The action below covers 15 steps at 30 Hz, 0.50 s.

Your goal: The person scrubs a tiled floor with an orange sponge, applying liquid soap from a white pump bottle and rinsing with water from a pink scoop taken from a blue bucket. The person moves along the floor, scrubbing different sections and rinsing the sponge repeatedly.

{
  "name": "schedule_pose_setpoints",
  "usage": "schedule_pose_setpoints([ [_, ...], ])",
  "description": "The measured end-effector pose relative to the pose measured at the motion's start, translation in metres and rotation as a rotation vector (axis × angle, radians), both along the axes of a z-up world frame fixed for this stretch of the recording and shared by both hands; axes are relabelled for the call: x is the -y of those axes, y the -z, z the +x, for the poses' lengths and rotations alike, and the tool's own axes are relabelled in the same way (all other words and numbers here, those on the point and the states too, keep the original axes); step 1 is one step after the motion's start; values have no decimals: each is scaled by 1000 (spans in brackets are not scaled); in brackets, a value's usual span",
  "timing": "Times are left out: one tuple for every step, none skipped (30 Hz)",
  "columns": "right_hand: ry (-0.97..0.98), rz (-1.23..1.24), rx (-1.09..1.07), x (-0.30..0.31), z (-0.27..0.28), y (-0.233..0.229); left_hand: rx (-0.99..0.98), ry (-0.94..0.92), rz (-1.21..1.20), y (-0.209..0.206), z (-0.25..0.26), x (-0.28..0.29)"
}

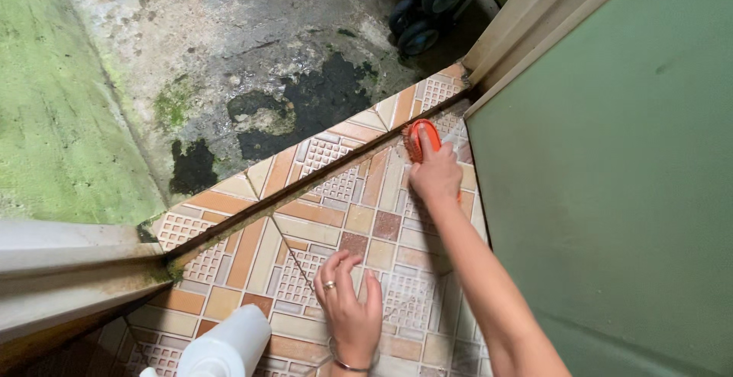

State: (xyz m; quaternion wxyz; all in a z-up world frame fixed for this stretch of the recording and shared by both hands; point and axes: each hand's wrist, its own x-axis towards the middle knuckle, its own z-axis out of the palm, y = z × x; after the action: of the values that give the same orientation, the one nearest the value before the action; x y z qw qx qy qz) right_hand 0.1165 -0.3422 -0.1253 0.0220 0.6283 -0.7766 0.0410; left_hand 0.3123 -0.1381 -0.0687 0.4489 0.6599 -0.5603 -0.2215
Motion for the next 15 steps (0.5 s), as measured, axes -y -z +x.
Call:
schedule_pose_setpoints([
  [12, 41, 58, -10, 11, 4, -3, 4, -8, -1, 4, 7],
  [24, 83, 115, -27, 25, 9, -7, 9, -16, -1, 8, 13],
  [-18, 147, 179, -64, 45, 13, -14, 7, -32, -1, 9, 19],
  [-149, 98, 289, -121, 67, 12, -7, -1, -1, -3, 13, 17],
  [-289, 90, 387, -172, 89, 2, -3, -16, 14, -5, 19, 19],
  [-450, 88, 353, -212, 101, -9, 2, -31, 29, -5, 23, 21],
  [-437, 110, 331, -210, 97, -9, 4, -38, 37, -3, 26, 19],
  [-424, 132, 309, -208, 88, -8, 5, -45, 45, 1, 27, 18],
  [-408, 160, 289, -209, 79, -8, 8, -49, 59, 6, 25, 15],
  [-375, 64, 205, -176, 63, 0, 14, -50, 68, 11, 21, 15],
  [-188, 241, 185, -133, 45, 5, 26, -38, 79, 15, 20, 15],
  [-82, 182, 150, -89, 27, 5, 38, -26, 90, 17, 19, 14],
  [16, 194, 150, -46, 11, -2, 46, 2, 112, 18, 16, 15],
  [106, 165, 135, -14, 2, -11, 54, 29, 134, 18, 15, 17],
  [133, 194, 146, -15, 7, -15, 66, 55, 152, 17, 16, 22],
])
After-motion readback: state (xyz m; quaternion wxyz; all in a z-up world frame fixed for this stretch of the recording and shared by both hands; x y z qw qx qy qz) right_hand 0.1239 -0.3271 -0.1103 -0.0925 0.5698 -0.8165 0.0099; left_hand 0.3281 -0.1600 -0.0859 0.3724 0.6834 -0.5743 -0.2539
